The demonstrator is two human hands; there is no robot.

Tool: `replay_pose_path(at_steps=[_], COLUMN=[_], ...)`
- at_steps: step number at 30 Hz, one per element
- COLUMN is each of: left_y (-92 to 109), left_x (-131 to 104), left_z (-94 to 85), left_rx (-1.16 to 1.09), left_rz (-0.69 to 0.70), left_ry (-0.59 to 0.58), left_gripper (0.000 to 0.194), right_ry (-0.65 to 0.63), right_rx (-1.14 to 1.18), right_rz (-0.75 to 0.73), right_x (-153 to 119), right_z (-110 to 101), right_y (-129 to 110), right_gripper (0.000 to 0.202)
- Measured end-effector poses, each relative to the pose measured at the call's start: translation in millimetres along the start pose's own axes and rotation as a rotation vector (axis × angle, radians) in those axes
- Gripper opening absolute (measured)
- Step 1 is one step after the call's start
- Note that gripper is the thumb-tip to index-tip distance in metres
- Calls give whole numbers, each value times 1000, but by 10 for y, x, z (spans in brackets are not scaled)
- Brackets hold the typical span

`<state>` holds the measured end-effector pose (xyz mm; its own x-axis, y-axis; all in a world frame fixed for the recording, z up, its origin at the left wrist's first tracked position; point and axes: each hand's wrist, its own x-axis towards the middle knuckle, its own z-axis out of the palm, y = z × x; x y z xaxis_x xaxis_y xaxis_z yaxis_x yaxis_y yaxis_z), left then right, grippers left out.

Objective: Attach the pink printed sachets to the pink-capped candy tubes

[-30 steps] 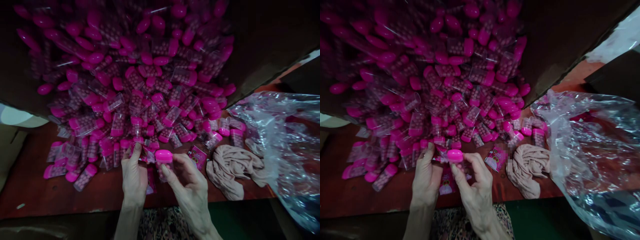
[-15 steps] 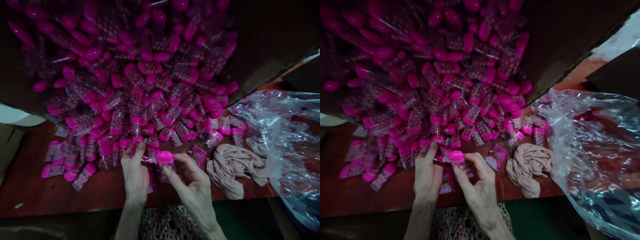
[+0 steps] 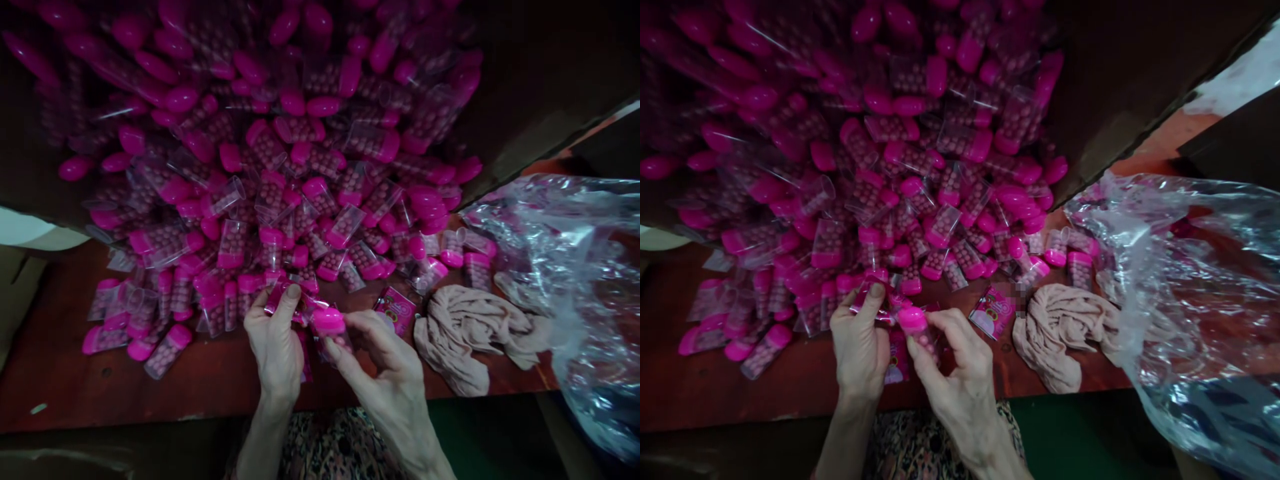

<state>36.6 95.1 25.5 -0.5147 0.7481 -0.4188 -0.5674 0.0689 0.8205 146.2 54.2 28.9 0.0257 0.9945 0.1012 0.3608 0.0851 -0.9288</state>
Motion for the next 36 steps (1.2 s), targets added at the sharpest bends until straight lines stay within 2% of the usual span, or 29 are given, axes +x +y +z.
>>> replay_pose_path(at_steps=[5, 11, 15, 23, 27, 30, 34, 36], left_y=[-31, 10, -26, -137, -144, -109, -51, -48], left_x=[17, -12, -32, -31, -34, -23, -16, -19], left_z=[-25, -4, -38, -67, -62, -72, -77, -80], left_rx=[118, 66, 176, 225, 191, 165, 152, 119], left_rz=[32, -82, -132, -141, -151, -201, -379, -431], left_ry=[-65, -227, -277, -234, -263, -349, -563, -588], left_gripper=[14, 11, 11, 14, 12, 12, 13, 18], right_ry=[-32, -33, -9, -37, -19, -20, -12, -30], right_rx=[-31, 49, 56, -33, -9, 64, 117, 160], right_rz=[24, 173, 165, 67, 135, 230, 201, 210], right_x=[24, 9, -1, -31, -54, -59, -52, -53], right_z=[-40, -88, -110, -79, -74, -95, -132, -139], right_y=[14, 119, 148, 58, 95, 118, 124, 133], right_gripper=[10, 17, 18, 12, 15, 17, 17, 18])
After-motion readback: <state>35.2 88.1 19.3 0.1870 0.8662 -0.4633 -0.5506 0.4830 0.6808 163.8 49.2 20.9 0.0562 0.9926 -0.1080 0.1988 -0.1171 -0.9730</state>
